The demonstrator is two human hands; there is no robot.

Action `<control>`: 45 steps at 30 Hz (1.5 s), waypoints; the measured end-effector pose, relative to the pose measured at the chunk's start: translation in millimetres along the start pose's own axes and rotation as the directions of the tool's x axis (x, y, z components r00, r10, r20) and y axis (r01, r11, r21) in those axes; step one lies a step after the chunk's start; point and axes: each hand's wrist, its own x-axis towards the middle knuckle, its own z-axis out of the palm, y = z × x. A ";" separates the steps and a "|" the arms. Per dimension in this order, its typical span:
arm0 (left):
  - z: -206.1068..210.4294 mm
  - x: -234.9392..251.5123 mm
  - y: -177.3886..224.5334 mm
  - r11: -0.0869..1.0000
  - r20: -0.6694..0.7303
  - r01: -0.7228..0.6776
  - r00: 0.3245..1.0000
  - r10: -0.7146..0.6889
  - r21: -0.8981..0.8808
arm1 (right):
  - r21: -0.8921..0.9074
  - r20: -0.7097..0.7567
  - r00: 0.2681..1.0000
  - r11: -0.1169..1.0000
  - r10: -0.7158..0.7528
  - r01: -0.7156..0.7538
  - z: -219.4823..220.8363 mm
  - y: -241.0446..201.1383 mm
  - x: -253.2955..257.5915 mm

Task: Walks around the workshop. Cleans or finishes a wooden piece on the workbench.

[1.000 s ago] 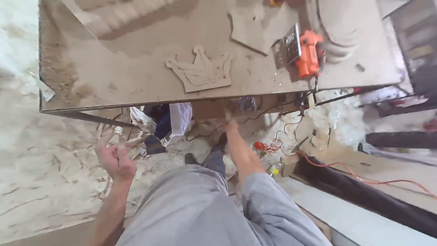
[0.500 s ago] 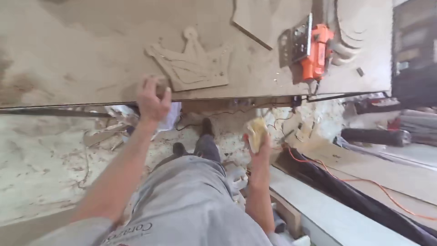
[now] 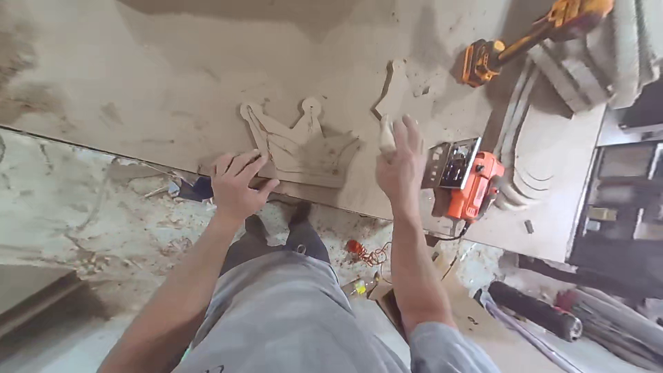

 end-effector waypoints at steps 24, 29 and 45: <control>-12.7 3.6 -6.6 0.995 0.077 -0.082 0.993 0.087 -0.061 | 0.013 0.302 0.949 0.995 0.086 -0.094 78.8 -109.2 -39.5; -15.9 8.5 -11.3 0.993 0.076 -0.102 0.991 0.107 -0.063 | -0.133 0.152 0.976 0.982 0.155 -0.135 33.4 -64.4 -3.2; -8.7 9.4 -11.8 0.994 0.029 -0.105 0.994 0.106 -0.034 | -0.169 0.269 0.955 0.982 0.123 -0.079 81.8 -74.7 -70.2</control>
